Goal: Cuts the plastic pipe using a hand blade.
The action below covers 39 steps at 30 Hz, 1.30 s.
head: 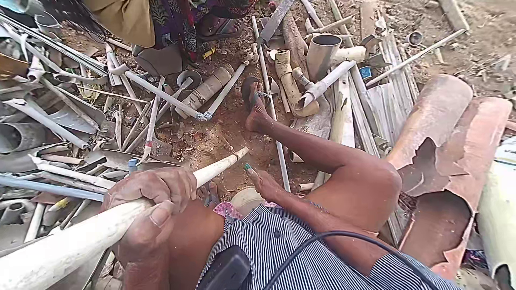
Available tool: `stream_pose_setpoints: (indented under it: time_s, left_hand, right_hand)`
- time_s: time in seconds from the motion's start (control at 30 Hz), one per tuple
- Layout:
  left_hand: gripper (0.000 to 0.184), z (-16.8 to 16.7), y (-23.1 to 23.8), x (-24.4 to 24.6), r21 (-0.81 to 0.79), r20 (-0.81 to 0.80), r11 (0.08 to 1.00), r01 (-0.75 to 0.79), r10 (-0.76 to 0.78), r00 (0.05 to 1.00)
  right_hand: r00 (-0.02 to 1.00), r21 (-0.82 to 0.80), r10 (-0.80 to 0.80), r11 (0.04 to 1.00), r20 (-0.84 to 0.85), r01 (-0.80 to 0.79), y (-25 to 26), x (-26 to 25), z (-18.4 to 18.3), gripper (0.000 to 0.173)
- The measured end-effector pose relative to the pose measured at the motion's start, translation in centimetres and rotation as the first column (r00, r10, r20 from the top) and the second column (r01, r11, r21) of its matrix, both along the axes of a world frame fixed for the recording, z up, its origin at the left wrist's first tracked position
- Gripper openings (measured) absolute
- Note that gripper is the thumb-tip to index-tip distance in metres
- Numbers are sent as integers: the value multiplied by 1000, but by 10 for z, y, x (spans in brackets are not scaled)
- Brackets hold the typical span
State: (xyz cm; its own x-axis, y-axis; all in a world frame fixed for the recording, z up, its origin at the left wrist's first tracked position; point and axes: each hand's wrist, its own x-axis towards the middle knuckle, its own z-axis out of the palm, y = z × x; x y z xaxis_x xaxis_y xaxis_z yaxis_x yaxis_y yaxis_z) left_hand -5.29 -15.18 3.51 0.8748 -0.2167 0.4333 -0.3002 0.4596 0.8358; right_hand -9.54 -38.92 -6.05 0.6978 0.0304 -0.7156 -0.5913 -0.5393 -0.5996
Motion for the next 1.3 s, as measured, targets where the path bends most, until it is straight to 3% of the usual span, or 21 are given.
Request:
stream_pose_setpoints:
  time_s: [0.07,0.1,0.2,0.23,0.37,0.43,0.5,0.57,0.63,0.67,0.77,0.83,0.9,0.97,1.03,1.1,1.17,1.23,1.27,1.3]
  left_hand:
    - [24,0,-3,4,-5,19,1000,5,-5,1000]
    - [25,1,-4,1,3,14,1000,11,-11,1000]
    - [26,4,-6,4,-13,31,1000,28,-28,999]
    - [26,3,-4,4,-13,32,1000,16,-16,999]
    - [26,3,-4,2,5,9,1000,-24,24,1000]
    - [24,4,-6,2,5,0,1000,-26,26,1000]
    - [22,4,-4,8,-9,6,1000,-28,28,1000]
    - [24,2,-1,4,-16,-28,998,-63,63,998]
    - [27,-1,-2,5,-20,-32,996,-83,83,996]
    - [27,-2,-3,5,-17,-32,996,-92,92,995]
    - [26,1,-6,12,-42,-18,993,-107,106,994]
    - [27,1,-4,10,-38,-28,991,-125,124,992]
    - [26,-2,-5,8,-30,-34,990,-141,140,990]
    - [26,-1,-8,7,-30,-40,989,-146,145,989]
    - [25,3,-10,7,-43,-52,987,-154,151,987]
    - [25,4,-10,10,-55,-50,980,-189,186,981]
    - [25,0,-7,5,-45,-70,976,-214,211,975]
    - [25,-1,-11,7,-59,-66,971,-231,227,972]
    - [25,0,-13,7,-55,-71,969,-240,236,969]
    - [26,2,-14,7,-51,-73,967,-250,247,966]
  right_hand:
    - [985,3,51,999,165,-52,4,-1,0,54]
    - [988,-32,76,997,135,-72,1,-8,-10,56]
    - [965,-107,34,992,-262,-64,-29,-4,-35,61]
    - [960,-101,43,992,-276,-73,-27,-4,-31,61]
    - [995,23,28,999,100,-31,0,-9,-4,58]
    - [994,-39,-62,997,-86,59,-8,-3,-10,60]
    - [968,-64,-54,997,-247,39,-24,-2,-26,61]
    - [995,65,52,997,-84,-47,-31,-26,-45,58]
    - [985,93,91,990,144,-105,-24,-28,-36,59]
    - [984,55,88,994,156,-97,-19,-25,-31,60]
    - [990,-76,-63,996,-127,54,-17,3,-9,53]
    - [985,-51,-22,999,-173,14,-23,-3,-12,57]
    - [994,45,109,993,-19,-108,-27,-15,-15,56]
    - [986,29,125,991,108,-129,-21,-20,-23,57]
    - [981,-51,74,995,-180,-85,-24,-11,-22,59]
    - [955,-56,59,995,-291,-79,-31,3,-20,59]
    - [990,87,110,991,-82,-103,-32,-9,-20,55]
    - [976,120,127,981,176,-149,-29,-13,-33,58]
    - [983,90,128,986,133,-141,-28,-18,-44,60]
    - [994,51,111,993,-16,-110,-31,-21,-54,61]
